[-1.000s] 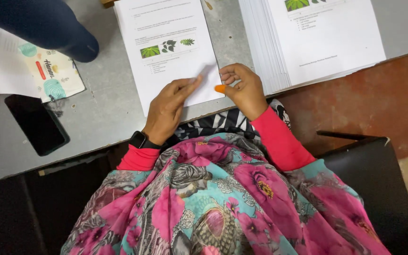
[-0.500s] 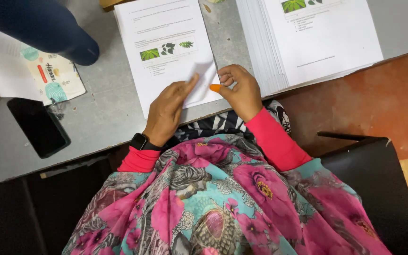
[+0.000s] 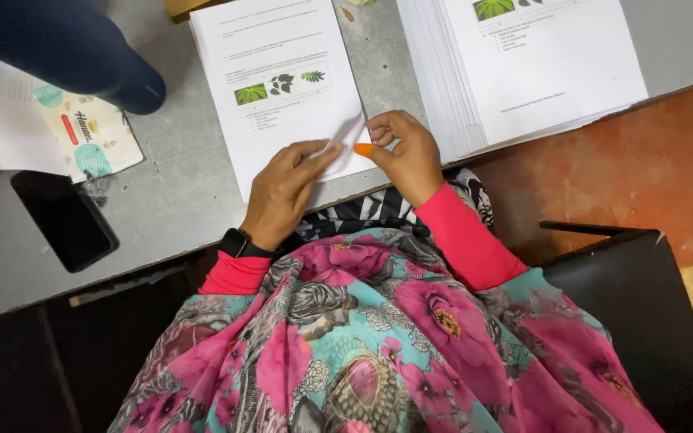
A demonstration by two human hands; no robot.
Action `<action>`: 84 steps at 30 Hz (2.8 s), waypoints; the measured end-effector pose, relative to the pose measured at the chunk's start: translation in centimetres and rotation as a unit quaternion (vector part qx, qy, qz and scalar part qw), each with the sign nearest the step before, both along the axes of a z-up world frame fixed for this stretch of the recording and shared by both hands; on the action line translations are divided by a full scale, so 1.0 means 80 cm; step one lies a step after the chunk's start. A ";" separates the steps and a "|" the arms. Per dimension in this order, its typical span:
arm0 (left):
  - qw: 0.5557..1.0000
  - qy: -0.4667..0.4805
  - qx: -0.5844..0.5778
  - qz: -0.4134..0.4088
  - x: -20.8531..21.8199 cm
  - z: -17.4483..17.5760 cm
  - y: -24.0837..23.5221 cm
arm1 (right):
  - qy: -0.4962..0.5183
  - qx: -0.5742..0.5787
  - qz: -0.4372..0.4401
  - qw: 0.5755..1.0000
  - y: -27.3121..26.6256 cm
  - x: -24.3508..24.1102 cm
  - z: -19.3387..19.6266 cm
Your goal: Sorting and stacking printed sheets of paper on a work table
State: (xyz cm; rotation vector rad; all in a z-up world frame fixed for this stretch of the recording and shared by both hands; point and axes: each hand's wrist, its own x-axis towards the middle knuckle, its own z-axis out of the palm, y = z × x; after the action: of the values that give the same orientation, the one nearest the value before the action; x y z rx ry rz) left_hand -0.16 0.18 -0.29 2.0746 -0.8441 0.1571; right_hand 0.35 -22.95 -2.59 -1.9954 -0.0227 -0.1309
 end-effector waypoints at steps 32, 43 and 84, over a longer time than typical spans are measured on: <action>0.981 0.056 -0.149 0.110 -0.006 0.018 -0.021 | 0.028 0.240 0.107 0.964 0.055 -0.028 0.004; 0.975 0.116 -0.140 0.126 0.006 0.047 -0.027 | 0.049 0.239 -0.158 0.957 0.044 0.011 -0.027; 0.962 0.179 -0.127 0.164 0.036 0.148 0.106 | -0.158 -0.098 0.091 0.978 -0.038 -0.056 0.185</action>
State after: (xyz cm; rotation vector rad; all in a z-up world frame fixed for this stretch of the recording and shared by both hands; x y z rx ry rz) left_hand 2.75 8.62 11.52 1.9046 -0.2433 0.0596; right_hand -4.16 -26.01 12.22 -2.1374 -0.4361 -0.3359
